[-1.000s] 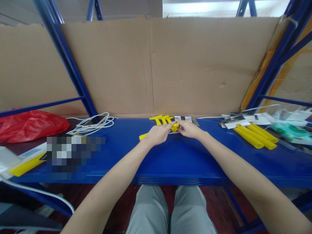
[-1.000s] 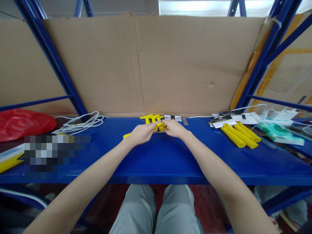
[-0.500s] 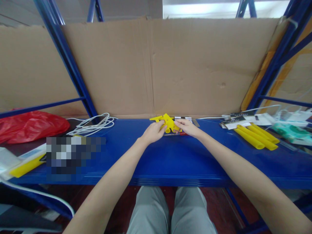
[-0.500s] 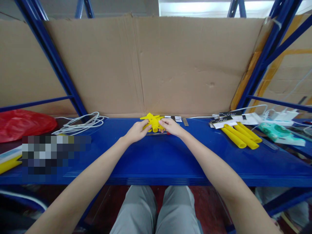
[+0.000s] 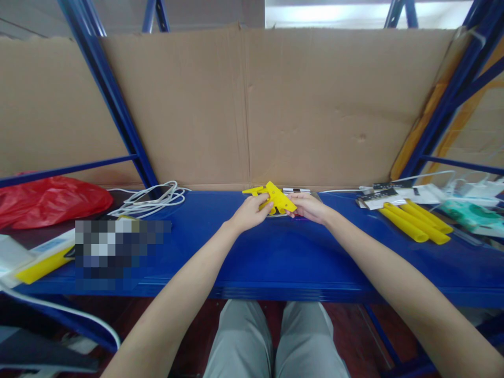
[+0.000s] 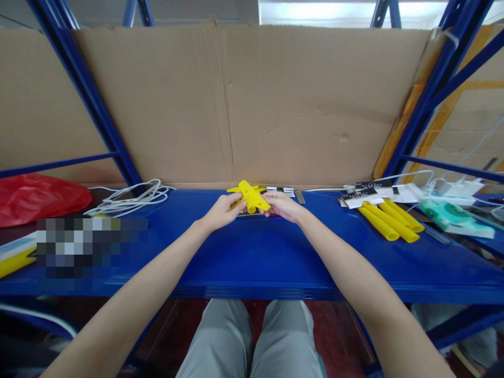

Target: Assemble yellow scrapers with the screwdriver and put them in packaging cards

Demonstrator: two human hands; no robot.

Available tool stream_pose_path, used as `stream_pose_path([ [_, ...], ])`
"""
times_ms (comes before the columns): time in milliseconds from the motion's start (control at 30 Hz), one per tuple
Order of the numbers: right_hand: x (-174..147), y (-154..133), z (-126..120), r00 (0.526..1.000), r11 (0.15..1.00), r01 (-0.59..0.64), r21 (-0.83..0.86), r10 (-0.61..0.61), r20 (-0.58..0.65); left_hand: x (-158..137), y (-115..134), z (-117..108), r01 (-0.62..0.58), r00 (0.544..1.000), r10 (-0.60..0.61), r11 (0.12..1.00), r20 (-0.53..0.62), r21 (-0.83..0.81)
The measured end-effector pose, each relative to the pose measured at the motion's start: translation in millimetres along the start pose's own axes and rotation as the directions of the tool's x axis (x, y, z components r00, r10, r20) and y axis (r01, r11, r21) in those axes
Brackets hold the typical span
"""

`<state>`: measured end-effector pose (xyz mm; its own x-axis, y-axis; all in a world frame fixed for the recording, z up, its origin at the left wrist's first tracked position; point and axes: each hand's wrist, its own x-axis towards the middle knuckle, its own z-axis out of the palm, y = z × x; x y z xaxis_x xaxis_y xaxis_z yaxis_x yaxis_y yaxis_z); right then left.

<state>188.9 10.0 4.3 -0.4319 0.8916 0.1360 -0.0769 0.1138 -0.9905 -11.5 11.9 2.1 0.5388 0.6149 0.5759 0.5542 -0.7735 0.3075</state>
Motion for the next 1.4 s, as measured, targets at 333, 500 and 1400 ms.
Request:
stream_pose_path([
  [333, 10.5, 7.5, -22.2, 0.927, 0.993, 0.095, -0.064, -0.111, -0.359, 3.8, -25.9, -9.7, 0.274, 0.945, -0.244, 0.954, -0.219, 0.120],
  [500, 11.5, 7.8, -26.0, 0.891, 0.997, 0.064, -0.042, -0.076, -0.447, -1.4, -45.5, -18.5, 0.539, 0.840, -0.481, 0.791, -0.252, 0.288],
  [1400, 9.5, 5.5, -22.9, 0.856, 0.989, 0.056, -0.139, -0.119, -0.503, -7.0, -60.2, -63.9, 0.536, 0.614, -0.785, 0.493, 0.084, 0.686],
])
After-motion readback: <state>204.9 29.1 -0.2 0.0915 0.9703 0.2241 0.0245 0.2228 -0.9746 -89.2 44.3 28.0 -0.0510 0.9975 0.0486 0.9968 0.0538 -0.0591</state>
